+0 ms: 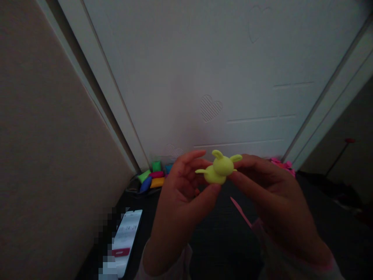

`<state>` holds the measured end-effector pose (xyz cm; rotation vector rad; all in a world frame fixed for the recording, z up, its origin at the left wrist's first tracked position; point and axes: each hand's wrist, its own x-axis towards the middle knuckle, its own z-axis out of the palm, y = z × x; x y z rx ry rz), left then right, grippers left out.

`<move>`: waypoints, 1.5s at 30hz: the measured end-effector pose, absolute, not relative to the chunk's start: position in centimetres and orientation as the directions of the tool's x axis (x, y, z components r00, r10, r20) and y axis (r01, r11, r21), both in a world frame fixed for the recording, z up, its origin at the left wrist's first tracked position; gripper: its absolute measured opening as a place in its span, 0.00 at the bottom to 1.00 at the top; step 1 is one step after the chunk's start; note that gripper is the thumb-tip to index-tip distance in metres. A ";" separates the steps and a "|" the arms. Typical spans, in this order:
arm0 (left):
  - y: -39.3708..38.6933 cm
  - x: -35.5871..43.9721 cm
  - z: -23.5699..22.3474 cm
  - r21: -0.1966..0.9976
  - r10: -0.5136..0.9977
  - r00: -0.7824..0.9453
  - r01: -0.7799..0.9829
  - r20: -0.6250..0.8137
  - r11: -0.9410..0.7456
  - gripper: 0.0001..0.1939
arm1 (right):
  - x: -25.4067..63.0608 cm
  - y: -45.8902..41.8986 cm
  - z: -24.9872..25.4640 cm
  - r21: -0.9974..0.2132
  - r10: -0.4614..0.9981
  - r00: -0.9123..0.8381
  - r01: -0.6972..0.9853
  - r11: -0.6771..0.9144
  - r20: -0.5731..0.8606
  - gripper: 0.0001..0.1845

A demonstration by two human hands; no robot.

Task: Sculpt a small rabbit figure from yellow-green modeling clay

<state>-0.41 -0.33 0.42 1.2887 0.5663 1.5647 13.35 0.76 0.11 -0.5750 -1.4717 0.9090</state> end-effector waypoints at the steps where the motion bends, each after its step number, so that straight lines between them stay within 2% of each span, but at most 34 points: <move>1: -0.4 -0.5 0.4 0.840 0.894 0.058 -0.375 0.444 -0.393 0.21 | 13.4 0.8 0.1 -0.811 0.802 -0.129 -0.153 0.565 0.584 0.09; 7: -0.4 -0.6 0.5 0.867 0.910 0.062 -0.337 0.409 -0.367 0.21 | 13.5 0.7 0.3 -0.820 0.809 -0.137 -0.123 0.559 0.572 0.08; 15: -0.2 -0.6 0.4 0.848 0.902 0.055 -0.371 0.428 -0.379 0.21 | 13.7 0.8 0.3 -0.840 0.830 -0.145 -0.170 0.515 0.539 0.09; 24: -0.2 -0.5 0.4 0.853 0.904 0.041 -0.353 0.425 -0.385 0.21 | 13.5 0.8 0.5 -0.846 0.848 -0.102 -0.195 0.496 0.521 0.05; 30: -0.2 -0.4 0.4 0.843 0.908 0.029 -0.386 0.418 -0.376 0.21 | 13.6 0.9 0.3 -0.845 0.848 -0.115 -0.226 0.485 0.517 0.06; 40: 0.0 -0.4 0.3 0.843 0.922 0.024 -0.416 0.386 -0.342 0.21 | 13.8 0.9 0.2 -0.847 0.863 -0.057 -0.236 0.476 0.501 0.03; 45: 0.1 -0.1 0.3 0.827 0.936 0.037 -0.483 0.349 -0.289 0.21 | 13.7 0.9 0.2 -0.848 0.867 -0.057 -0.247 0.469 0.496 0.04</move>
